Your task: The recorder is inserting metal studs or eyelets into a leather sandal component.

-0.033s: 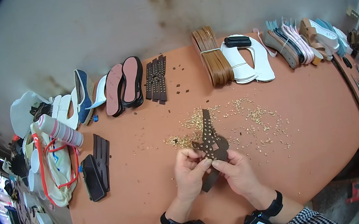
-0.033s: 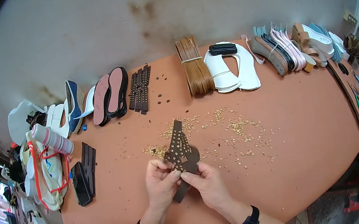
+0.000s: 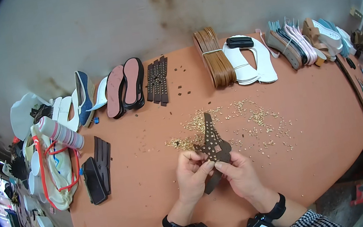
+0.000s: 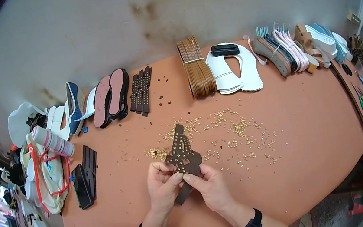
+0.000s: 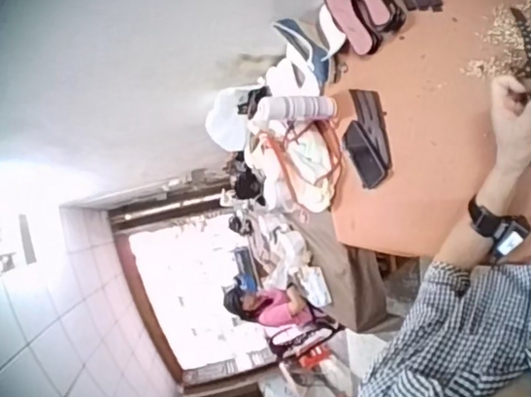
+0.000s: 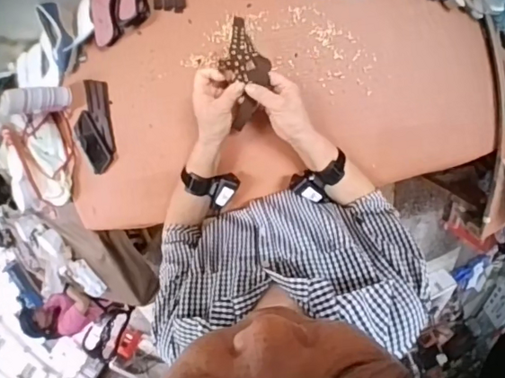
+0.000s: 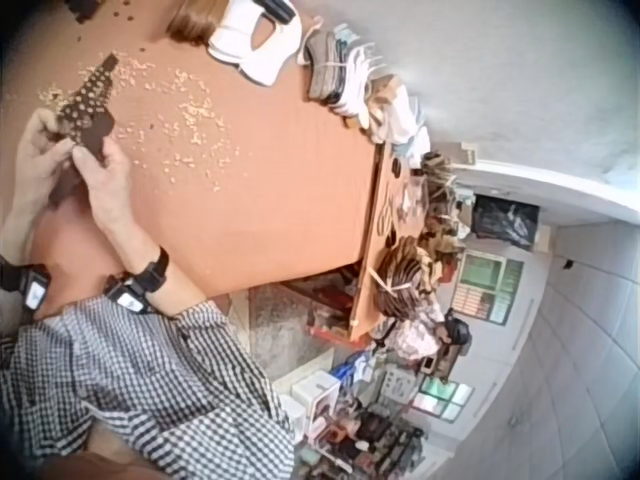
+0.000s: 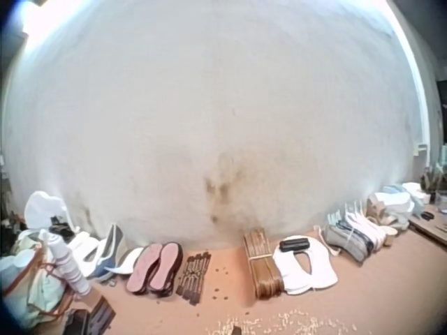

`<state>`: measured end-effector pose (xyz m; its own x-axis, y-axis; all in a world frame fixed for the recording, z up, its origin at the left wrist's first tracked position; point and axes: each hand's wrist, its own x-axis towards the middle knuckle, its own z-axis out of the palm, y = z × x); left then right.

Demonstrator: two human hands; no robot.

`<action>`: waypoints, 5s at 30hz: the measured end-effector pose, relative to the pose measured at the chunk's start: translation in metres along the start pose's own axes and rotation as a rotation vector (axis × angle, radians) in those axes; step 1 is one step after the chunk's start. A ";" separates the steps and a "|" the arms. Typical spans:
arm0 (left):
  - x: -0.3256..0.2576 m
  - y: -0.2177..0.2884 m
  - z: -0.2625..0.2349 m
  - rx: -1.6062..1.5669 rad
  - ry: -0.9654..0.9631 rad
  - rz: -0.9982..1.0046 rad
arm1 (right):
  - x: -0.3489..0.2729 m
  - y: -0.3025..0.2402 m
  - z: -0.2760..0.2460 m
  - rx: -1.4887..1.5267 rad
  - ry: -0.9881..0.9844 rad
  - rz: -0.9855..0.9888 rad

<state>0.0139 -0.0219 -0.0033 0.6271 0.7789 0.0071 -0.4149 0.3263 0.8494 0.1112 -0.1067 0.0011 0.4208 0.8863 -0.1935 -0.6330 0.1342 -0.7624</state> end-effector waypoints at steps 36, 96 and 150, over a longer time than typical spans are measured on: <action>-0.005 -0.009 0.012 0.185 0.093 0.102 | -0.001 0.003 0.001 0.037 0.083 -0.007; 0.007 0.027 -0.002 0.229 0.095 0.017 | 0.006 -0.009 -0.003 0.098 -0.049 0.137; 0.041 0.015 -0.062 1.752 0.181 0.330 | 0.010 -0.012 0.000 0.199 0.095 0.196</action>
<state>-0.0074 0.0485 -0.0232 0.5489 0.7700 0.3254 0.6924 -0.6369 0.3390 0.1231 -0.0992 0.0078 0.3310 0.8595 -0.3894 -0.8195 0.0573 -0.5702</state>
